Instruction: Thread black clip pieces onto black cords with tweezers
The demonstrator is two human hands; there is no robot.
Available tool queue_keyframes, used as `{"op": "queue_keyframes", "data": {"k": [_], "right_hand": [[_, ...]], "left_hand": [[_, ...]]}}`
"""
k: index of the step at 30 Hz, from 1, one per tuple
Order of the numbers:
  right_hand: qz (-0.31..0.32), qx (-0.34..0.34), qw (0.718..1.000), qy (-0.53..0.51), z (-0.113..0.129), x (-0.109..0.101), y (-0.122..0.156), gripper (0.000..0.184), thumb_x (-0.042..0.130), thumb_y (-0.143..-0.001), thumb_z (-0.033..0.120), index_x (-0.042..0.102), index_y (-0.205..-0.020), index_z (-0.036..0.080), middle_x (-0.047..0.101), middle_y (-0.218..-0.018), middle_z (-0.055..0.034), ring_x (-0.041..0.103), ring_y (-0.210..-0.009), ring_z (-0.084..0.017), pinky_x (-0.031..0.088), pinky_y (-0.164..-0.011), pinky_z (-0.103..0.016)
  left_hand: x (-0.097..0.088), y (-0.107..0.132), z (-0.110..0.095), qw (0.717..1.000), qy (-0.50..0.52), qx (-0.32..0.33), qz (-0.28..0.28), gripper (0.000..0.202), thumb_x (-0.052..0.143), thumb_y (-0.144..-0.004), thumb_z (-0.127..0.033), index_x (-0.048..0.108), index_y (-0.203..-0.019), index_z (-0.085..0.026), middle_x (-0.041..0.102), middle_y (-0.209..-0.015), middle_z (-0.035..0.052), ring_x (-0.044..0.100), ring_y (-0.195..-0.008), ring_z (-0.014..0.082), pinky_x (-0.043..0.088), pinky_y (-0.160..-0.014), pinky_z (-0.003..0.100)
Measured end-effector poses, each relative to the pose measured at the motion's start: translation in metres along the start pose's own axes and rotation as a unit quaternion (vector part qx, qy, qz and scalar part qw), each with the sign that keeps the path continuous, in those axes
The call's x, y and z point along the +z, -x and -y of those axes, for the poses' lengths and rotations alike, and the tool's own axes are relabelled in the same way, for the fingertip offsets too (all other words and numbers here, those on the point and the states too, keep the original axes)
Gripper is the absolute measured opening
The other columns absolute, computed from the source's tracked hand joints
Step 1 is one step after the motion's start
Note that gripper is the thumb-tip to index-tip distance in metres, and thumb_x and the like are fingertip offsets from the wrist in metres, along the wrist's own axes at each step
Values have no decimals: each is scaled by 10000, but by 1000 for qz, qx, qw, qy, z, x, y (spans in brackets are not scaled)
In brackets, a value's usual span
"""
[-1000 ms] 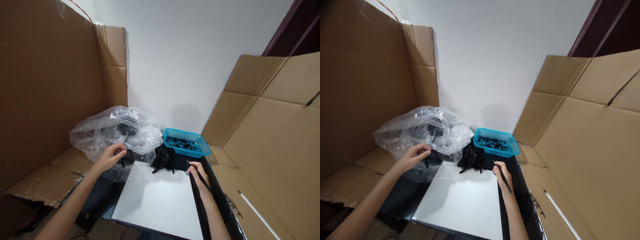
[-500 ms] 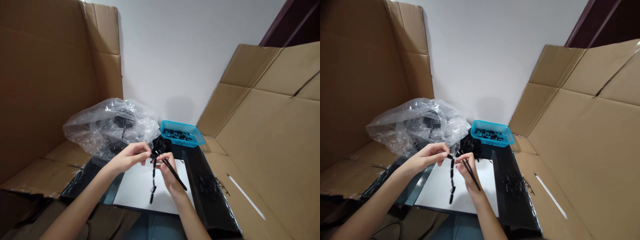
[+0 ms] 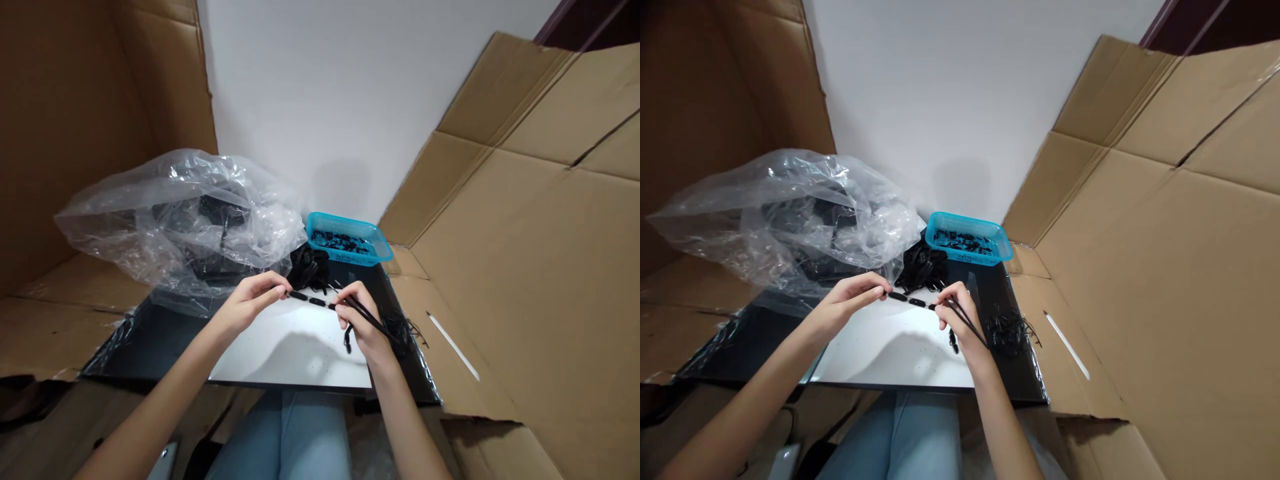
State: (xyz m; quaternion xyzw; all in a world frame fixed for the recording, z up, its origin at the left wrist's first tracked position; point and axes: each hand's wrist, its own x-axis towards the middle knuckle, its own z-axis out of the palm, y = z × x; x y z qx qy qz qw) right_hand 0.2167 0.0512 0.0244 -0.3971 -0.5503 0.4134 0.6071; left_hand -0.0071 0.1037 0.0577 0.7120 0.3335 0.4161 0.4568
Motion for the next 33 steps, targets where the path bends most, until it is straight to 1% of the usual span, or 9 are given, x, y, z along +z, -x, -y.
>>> {"op": "queue_keyframes", "data": {"k": [3,5,7,9,12,15,20,25,33], "right_hand": [[0,-36,993,115,8,-8,3,47,548,-811,181,551,-850,207,547,-755,32,512,-558,-83,398,-539,-214],[18,-82,976,202,4,-10,10,59,526,-834,165,559,-858,208,558,-769,19,539,-614,-104,421,-590,-229],[46,-126,954,269,-10,-8,20,76,517,-839,145,564,-847,204,576,-779,4,561,-669,-122,433,-630,-238],[65,-135,944,295,-30,-4,33,90,510,-842,128,559,-837,203,580,-769,-2,564,-684,-132,438,-641,-241],[62,-105,944,308,-53,2,55,66,531,-878,171,579,-900,212,577,-855,-32,579,-801,-168,465,-732,-282],[21,-105,950,292,-57,9,69,85,541,-910,197,594,-965,233,561,-961,-52,568,-934,-190,462,-821,-320],[25,-125,967,221,-37,30,78,157,517,-874,71,558,-906,220,568,-778,-4,547,-744,-152,457,-682,-286],[54,-163,965,198,-25,50,78,200,527,-838,26,556,-930,201,599,-772,-15,544,-718,-151,471,-663,-303],[57,-156,969,185,-26,54,76,207,526,-826,33,575,-933,204,597,-735,-20,552,-674,-162,475,-606,-320]], "left_hand": [[12,8,12,999,12,2,-29,224,611,-853,-392,689,-876,-183,654,-853,46,584,-835,193,436,-746,277],[20,18,24,998,13,3,-62,208,622,-849,-377,662,-918,-185,652,-916,54,596,-868,198,451,-768,285],[26,34,37,996,-1,4,-92,174,628,-844,-347,618,-905,-185,624,-888,43,592,-848,189,458,-781,290],[31,52,50,995,-28,-12,-100,137,608,-855,-319,590,-878,-184,600,-848,31,579,-820,180,458,-785,295],[36,77,61,993,-58,-48,-90,103,567,-882,-283,586,-891,-182,601,-872,37,572,-853,185,450,-810,306],[41,92,63,990,-71,-58,-103,73,567,-880,-250,580,-912,-185,599,-890,40,569,-882,190,442,-834,314],[49,100,61,991,-50,-44,-114,61,585,-881,-194,557,-935,-202,576,-896,27,565,-870,174,437,-811,287],[52,103,55,995,29,-48,-84,99,586,-908,-168,546,-973,-231,565,-917,6,563,-891,151,427,-820,262],[50,104,45,994,68,-63,-62,108,516,-956,-167,552,-1017,-249,584,-966,7,575,-949,146,430,-856,260]]}}
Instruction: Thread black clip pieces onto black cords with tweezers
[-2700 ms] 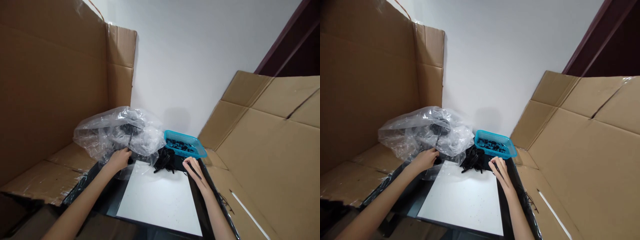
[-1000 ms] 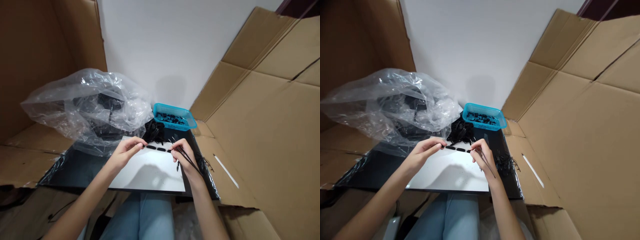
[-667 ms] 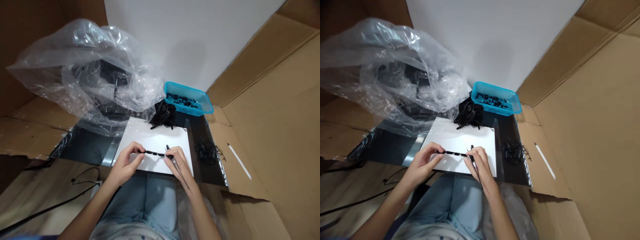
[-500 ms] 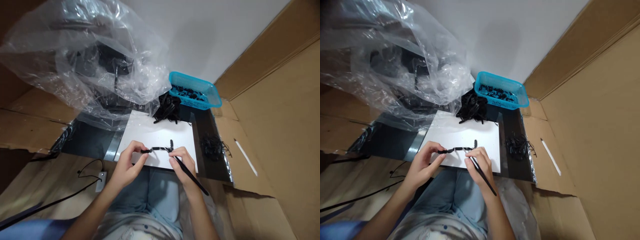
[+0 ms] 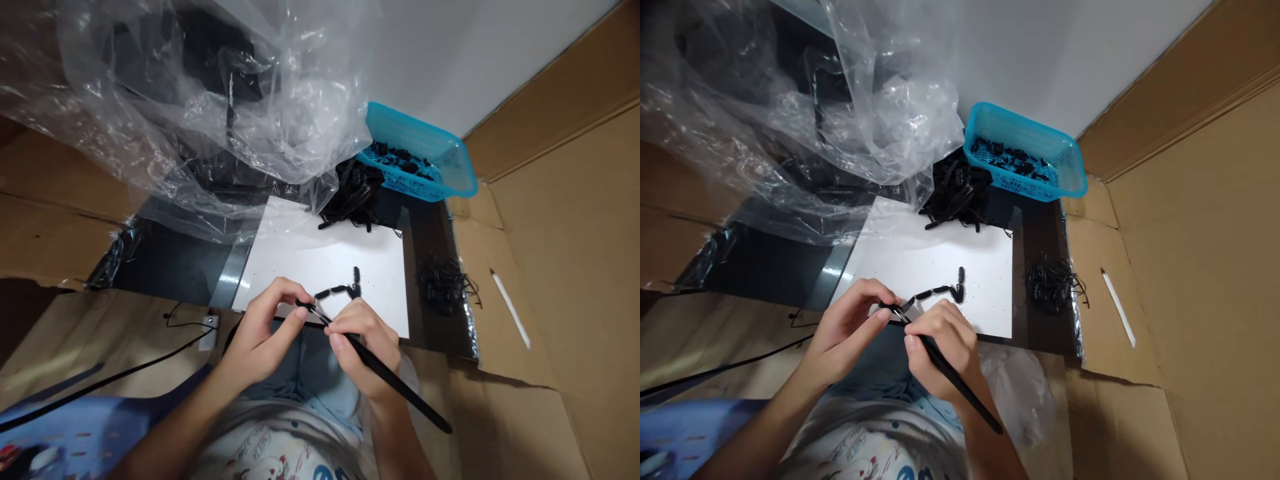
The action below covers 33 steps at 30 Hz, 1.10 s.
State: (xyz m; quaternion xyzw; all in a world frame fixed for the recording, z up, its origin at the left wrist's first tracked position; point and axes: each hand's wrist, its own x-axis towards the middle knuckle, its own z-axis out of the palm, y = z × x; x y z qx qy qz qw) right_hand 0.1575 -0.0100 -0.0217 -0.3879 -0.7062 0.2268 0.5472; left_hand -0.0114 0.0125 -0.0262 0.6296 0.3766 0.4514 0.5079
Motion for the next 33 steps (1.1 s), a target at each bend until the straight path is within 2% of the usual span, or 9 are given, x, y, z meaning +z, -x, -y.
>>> {"op": "queue_keyframes", "data": {"k": [6,9,14,18,23,33], "right_hand": [[-26,-10,1000,-14,6,4,-1,229,517,-801,10,581,-921,193,585,-700,-10,539,-628,-147,462,-575,-311],[-15,-12,1000,-15,7,4,-1,227,525,-798,11,587,-927,188,593,-719,-13,539,-639,-146,464,-586,-317],[-16,-11,999,-29,7,3,-2,229,532,-789,-1,592,-919,177,595,-726,-19,539,-648,-144,456,-584,-310],[-16,10,998,-54,6,2,-2,225,518,-799,13,587,-911,197,575,-702,-2,538,-632,-138,457,-571,-295],[-28,46,993,-103,6,0,0,218,516,-807,43,602,-905,217,578,-698,3,544,-618,-140,458,-556,-289],[-43,72,987,-135,12,4,-1,187,516,-816,64,590,-888,220,608,-685,12,555,-614,-134,455,-561,-285]], "left_hand": [[1,5,-3,999,20,5,-26,181,537,-931,-109,466,-1021,-249,574,-992,17,582,-962,142,454,-871,260],[1,6,-5,1000,18,10,-23,171,537,-924,-94,474,-991,-238,570,-969,21,582,-943,143,459,-854,255],[1,5,-7,999,6,25,-23,214,561,-909,-94,518,-1045,-253,561,-957,17,579,-904,143,460,-819,252],[1,5,-6,999,34,20,-8,180,563,-912,-98,517,-1009,-243,556,-926,15,579,-898,143,465,-809,251],[2,7,-6,999,20,28,-11,181,566,-905,-87,516,-992,-238,551,-928,16,578,-904,145,461,-812,261],[5,7,-8,998,28,56,-10,210,558,-892,-44,519,-986,-229,559,-917,13,573,-884,127,454,-791,237]]}}
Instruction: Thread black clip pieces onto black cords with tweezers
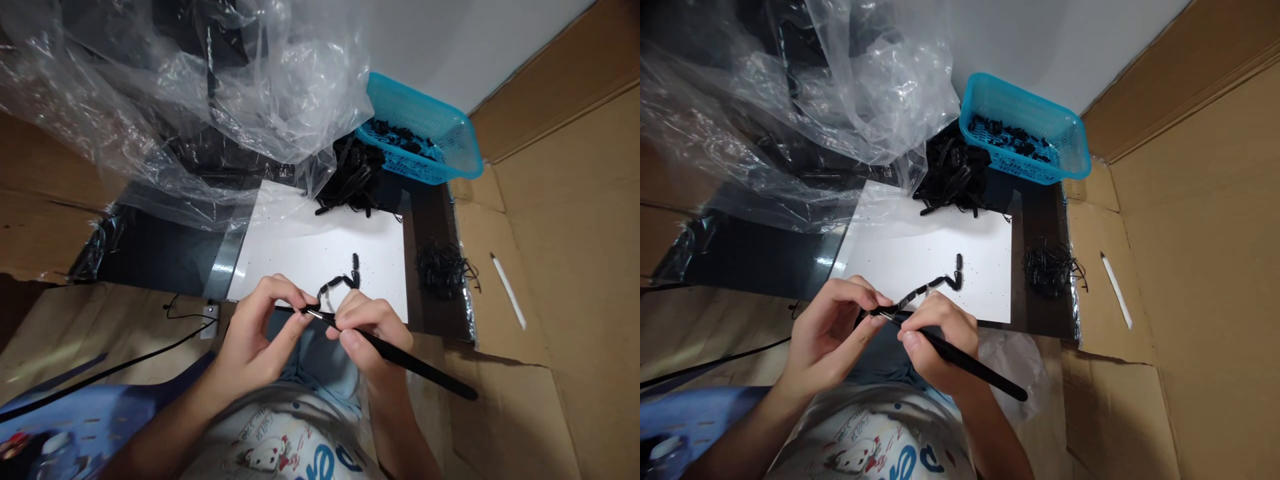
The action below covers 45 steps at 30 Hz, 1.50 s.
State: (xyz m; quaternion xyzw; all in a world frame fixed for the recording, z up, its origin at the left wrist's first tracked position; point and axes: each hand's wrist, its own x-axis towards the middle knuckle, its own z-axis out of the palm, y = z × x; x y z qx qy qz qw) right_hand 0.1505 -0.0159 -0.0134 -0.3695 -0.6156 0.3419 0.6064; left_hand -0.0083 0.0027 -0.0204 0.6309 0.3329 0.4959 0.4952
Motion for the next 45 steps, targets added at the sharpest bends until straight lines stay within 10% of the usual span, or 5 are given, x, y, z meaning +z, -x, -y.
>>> {"op": "queue_keyframes", "data": {"k": [16,26,32,38,45], "right_hand": [[-198,51,963,-177,-5,39,13,65,479,-822,169,463,-815,232,503,-556,45,455,-547,-131,426,-571,-251],[-244,1,959,-143,-6,24,-7,130,429,-741,98,479,-782,211,449,-543,58,456,-532,-102,395,-548,-212],[-244,-73,965,61,-26,-16,5,129,515,-817,87,521,-853,211,510,-643,36,540,-617,-130,443,-580,-262],[-87,51,898,428,-44,-76,20,42,565,-890,173,547,-863,200,570,-793,-16,572,-730,-159,459,-670,-292],[-54,28,882,468,-37,-91,34,41,557,-886,207,537,-851,198,577,-783,-23,555,-728,-175,461,-662,-308]], "left_hand": [[10,-4,-5,964,246,-87,38,87,594,-921,-159,540,-951,-221,611,-899,-1,565,-823,90,455,-745,163],[15,-3,4,966,244,-85,27,87,609,-917,-182,538,-951,-219,595,-907,-6,522,-832,81,416,-748,151],[13,-11,6,988,152,-32,-9,112,596,-903,-138,528,-933,-221,589,-878,-12,556,-830,81,438,-758,151],[2,-14,20,996,-29,24,-81,171,592,-871,-87,578,-977,-221,596,-867,-5,577,-803,108,459,-714,186],[-7,-6,31,986,-139,31,-86,135,601,-878,-125,564,-962,-224,553,-845,-10,539,-780,133,432,-717,244]]}}
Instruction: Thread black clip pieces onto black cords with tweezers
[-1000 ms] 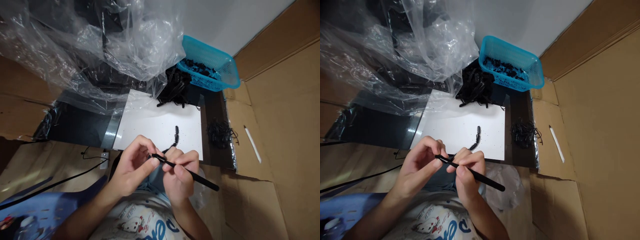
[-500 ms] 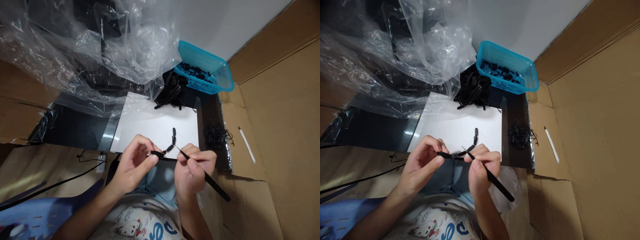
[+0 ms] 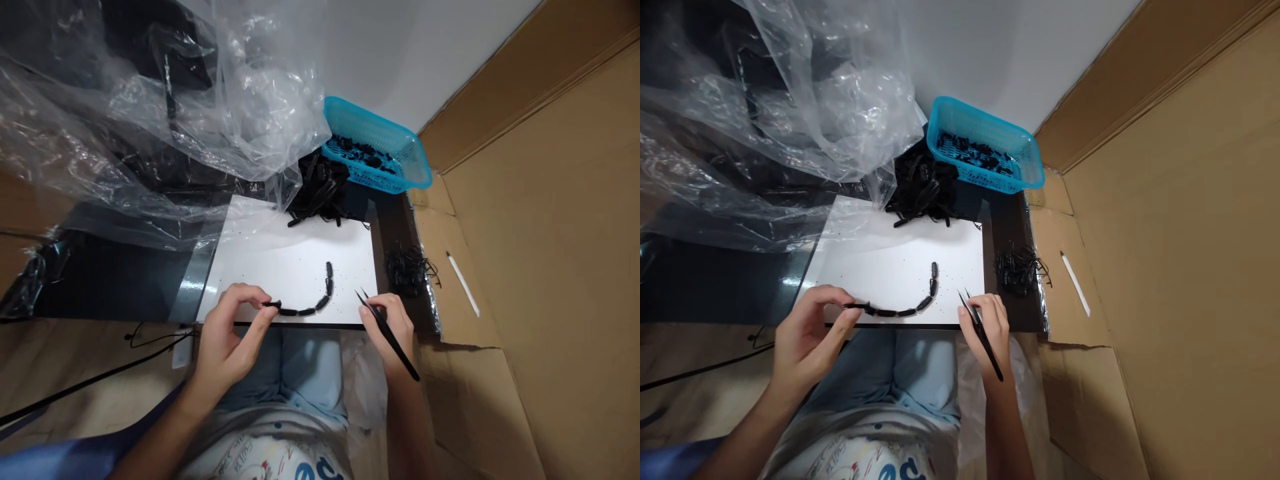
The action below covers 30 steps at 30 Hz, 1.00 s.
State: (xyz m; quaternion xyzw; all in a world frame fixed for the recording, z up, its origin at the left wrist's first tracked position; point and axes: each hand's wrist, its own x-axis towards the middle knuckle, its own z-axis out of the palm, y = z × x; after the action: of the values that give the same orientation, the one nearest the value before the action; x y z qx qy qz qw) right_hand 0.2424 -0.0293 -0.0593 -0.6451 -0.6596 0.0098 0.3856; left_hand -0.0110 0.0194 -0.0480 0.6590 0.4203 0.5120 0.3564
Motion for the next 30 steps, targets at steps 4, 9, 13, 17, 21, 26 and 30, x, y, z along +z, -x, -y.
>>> {"op": "queue_keyframes", "data": {"k": [4,9,13,17,21,26,30], "right_hand": [[6,2,996,-88,12,2,2,63,579,-861,164,556,-905,202,580,-845,-31,566,-798,-181,472,-707,-324],[5,-76,957,-278,57,14,-7,198,562,-808,62,550,-943,206,568,-808,-14,556,-769,-167,472,-684,-320],[38,-97,928,-359,86,21,-16,217,540,-789,15,552,-917,189,566,-792,-14,553,-747,-154,478,-676,-319],[52,-102,922,-369,93,24,-20,200,540,-790,11,541,-889,185,557,-773,-7,541,-727,-144,475,-664,-311],[59,-99,923,-367,93,25,-20,195,543,-790,17,543,-885,188,561,-767,-6,550,-726,-145,479,-664,-313],[59,-92,926,-362,95,23,-20,199,544,-787,19,552,-884,192,564,-766,-11,555,-722,-151,485,-660,-322],[54,-88,925,-365,95,23,-19,203,547,-783,16,553,-882,193,565,-760,-10,556,-716,-150,484,-651,-315]], "left_hand": [[0,2,-4,996,68,-22,48,134,585,-888,-132,540,-972,-226,543,-857,-6,539,-786,136,425,-714,259],[0,2,-11,994,95,2,55,142,590,-868,-87,533,-914,-209,535,-810,-4,515,-757,128,407,-686,259],[-2,2,-11,995,78,27,51,135,592,-856,-74,542,-894,-194,537,-788,4,516,-737,130,409,-667,265],[-3,3,-11,996,71,37,47,144,600,-842,-67,547,-888,-192,541,-793,10,523,-737,136,414,-656,267],[-3,4,-12,997,53,30,41,175,618,-824,-67,552,-919,-198,546,-796,10,526,-731,143,421,-661,273],[-5,3,-13,998,30,23,42,167,627,-815,-81,568,-919,-198,563,-779,12,540,-712,152,430,-651,277],[-6,3,-15,998,30,19,46,179,631,-811,-69,574,-918,-199,567,-774,1,537,-712,137,430,-655,261]]}}
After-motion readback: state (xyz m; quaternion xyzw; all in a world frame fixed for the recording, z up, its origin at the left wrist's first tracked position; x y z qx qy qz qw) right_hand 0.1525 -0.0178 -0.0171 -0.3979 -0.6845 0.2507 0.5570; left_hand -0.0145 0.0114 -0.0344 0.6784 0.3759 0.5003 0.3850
